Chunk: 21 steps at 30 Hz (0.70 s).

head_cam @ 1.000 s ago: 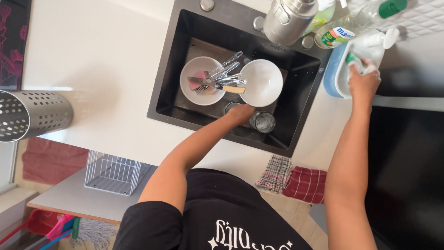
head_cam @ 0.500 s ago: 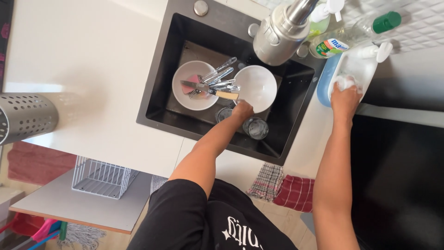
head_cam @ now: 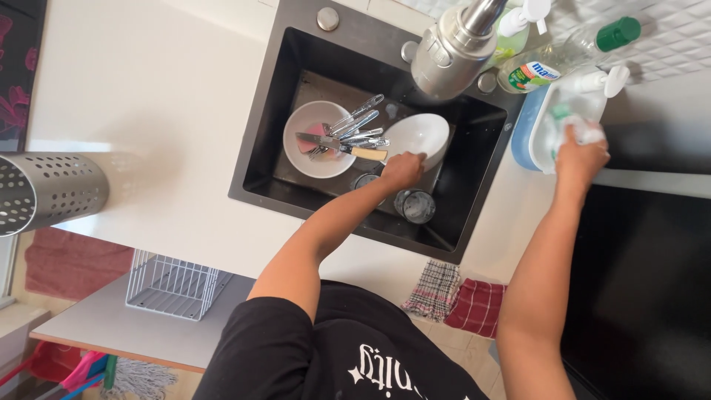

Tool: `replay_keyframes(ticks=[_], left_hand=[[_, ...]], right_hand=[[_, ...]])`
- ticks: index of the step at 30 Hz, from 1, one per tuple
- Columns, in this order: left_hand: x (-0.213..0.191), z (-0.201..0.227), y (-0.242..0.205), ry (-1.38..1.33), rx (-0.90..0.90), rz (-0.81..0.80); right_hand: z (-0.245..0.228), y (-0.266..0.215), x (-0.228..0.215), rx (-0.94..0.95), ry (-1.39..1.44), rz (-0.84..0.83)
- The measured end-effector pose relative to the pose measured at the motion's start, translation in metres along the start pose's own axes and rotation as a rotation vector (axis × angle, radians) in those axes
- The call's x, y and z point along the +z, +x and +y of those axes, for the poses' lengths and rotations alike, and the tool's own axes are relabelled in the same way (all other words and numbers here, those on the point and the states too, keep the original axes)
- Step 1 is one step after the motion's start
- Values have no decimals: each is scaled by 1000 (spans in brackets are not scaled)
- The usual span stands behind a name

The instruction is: The person is washing dishes in the kitchen sink.

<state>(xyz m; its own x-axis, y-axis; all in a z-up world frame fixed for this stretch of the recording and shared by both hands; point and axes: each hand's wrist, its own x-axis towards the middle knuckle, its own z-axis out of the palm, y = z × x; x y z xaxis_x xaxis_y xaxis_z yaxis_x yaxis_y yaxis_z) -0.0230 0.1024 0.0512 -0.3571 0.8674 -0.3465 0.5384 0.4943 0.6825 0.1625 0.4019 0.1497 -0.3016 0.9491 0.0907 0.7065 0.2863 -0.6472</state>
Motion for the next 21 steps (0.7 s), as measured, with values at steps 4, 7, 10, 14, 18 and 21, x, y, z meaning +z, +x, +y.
replay_keyframes(ticks=[4, 7, 10, 14, 18, 21], left_hand=[[36, -40, 31, -454, -125, 208], [-18, -13, -12, -1273, -148, 80], [-25, -5, -26, -1496, -136, 103], [-40, 8, -47, -1663, -58, 119], [-56, 4, -72, -1805, 60, 208], [-75, 10, -103, -1751, 61, 217]], right_hand=[[-78, -40, -46, 59, 428, 2], [-127, -84, -47, 236, 668, -162], [-134, -125, -8, 245, 705, -328], [-165, -197, 50, -185, 323, -308], [-199, -220, 66, -659, -26, -194], [-216, -191, 78, -716, -67, -208]])
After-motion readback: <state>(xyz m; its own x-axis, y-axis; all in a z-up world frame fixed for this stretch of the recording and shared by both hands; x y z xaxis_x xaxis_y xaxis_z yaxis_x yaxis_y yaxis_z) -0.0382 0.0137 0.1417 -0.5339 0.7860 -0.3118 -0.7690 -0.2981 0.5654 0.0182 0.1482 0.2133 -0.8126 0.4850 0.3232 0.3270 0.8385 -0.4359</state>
